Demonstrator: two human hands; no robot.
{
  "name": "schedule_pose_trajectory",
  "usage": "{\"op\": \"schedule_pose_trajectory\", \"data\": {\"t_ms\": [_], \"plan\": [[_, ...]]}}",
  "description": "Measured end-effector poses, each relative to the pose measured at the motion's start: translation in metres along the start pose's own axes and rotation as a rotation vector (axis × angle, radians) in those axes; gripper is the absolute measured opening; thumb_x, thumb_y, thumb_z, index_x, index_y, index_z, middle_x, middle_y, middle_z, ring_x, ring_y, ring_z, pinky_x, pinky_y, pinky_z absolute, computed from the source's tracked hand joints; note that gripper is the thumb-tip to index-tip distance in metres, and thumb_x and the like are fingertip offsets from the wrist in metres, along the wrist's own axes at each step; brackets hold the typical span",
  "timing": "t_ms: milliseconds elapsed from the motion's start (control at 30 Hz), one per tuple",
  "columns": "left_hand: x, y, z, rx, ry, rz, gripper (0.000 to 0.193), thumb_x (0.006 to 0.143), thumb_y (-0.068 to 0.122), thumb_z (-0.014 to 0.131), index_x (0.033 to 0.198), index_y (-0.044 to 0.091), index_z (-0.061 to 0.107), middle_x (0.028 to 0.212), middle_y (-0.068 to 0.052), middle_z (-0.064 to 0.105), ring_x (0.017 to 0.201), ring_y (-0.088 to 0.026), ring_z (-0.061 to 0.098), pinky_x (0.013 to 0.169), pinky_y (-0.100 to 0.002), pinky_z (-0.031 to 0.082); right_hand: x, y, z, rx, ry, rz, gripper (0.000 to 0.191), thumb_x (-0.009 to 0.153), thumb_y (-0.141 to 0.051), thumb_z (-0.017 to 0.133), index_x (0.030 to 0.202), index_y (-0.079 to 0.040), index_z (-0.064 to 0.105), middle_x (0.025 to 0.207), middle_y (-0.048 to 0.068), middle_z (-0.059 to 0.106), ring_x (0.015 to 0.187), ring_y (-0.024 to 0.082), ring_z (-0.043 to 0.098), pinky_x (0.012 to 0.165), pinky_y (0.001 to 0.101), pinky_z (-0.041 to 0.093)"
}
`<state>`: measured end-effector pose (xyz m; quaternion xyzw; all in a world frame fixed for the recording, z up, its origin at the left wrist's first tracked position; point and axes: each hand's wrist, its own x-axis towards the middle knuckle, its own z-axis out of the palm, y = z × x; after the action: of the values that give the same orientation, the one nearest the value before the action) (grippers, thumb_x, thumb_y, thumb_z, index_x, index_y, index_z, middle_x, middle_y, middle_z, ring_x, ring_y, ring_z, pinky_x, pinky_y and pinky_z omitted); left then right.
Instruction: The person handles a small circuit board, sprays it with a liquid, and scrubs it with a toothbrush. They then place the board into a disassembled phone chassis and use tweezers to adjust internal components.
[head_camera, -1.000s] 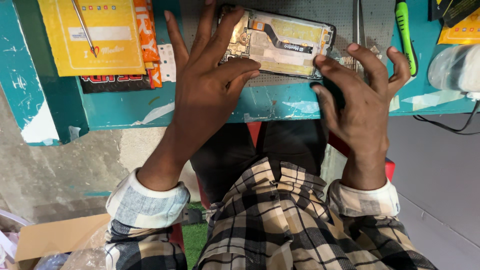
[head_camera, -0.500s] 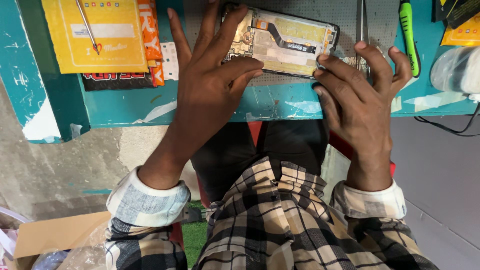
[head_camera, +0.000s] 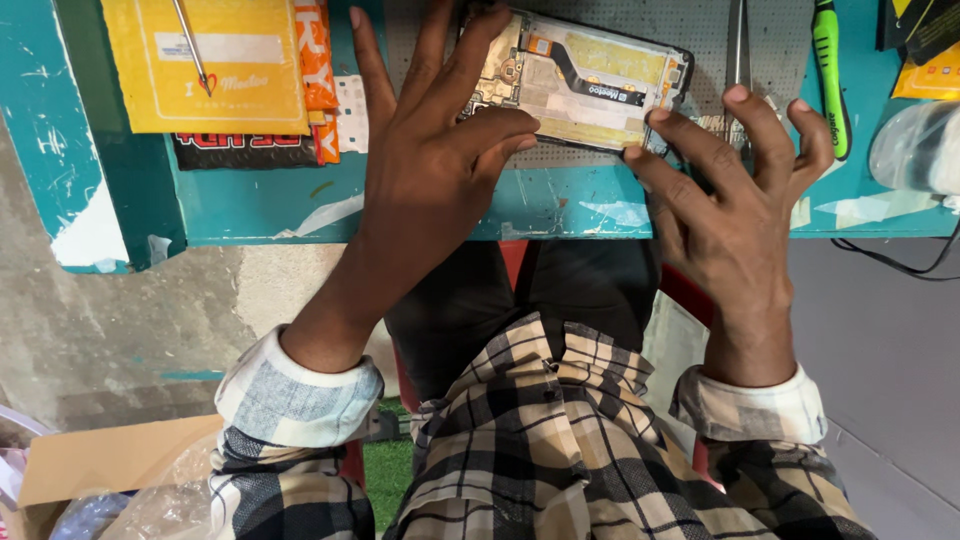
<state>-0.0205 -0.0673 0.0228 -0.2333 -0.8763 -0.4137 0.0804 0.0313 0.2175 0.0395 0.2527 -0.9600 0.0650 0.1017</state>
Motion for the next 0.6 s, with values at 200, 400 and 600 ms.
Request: {"op": "schedule_pose_trajectory", "data": {"t_ms": [200, 400, 600], "plan": [[0.0000, -0.0011, 0.0006, 0.001, -0.001, 0.000, 0.010, 0.095, 0.016, 0.090, 0.096, 0.012, 0.081, 0.155, -0.012, 0.052, 0.153, -0.035, 0.034, 0.124, -0.073, 0.001, -0.0012, 0.0036, 0.0024, 0.008, 0.007, -0.025, 0.021, 0.100, -0.017, 0.086, 0.120, -0.024, 0.082, 0.138, -0.002, 0.072, 0.147, 0.029, 0.038, 0.120, 0.0556, 0.019], [-0.0001, -0.0010, -0.0017, -0.002, -0.014, -0.007, 0.011, 0.096, 0.016, 0.089, 0.097, 0.011, 0.080, 0.155, -0.013, 0.052, 0.153, -0.036, 0.034, 0.124, -0.073, 0.001, -0.0015, 0.0057, 0.0073, 0.025, 0.019, -0.020, 0.018, 0.101, -0.019, 0.087, 0.117, -0.024, 0.082, 0.137, -0.002, 0.073, 0.145, 0.029, 0.039, 0.119, 0.0555, 0.019], [0.0006, -0.0003, -0.0009, 0.001, 0.002, -0.006, 0.012, 0.097, 0.017, 0.090, 0.096, 0.012, 0.079, 0.156, -0.012, 0.051, 0.153, -0.035, 0.034, 0.126, -0.073, 0.002, -0.0007, 0.0038, 0.0032, 0.012, -0.015, -0.026, 0.028, 0.096, -0.016, 0.085, 0.122, -0.025, 0.081, 0.141, -0.002, 0.068, 0.148, 0.031, 0.036, 0.120, 0.0572, 0.018]]}}
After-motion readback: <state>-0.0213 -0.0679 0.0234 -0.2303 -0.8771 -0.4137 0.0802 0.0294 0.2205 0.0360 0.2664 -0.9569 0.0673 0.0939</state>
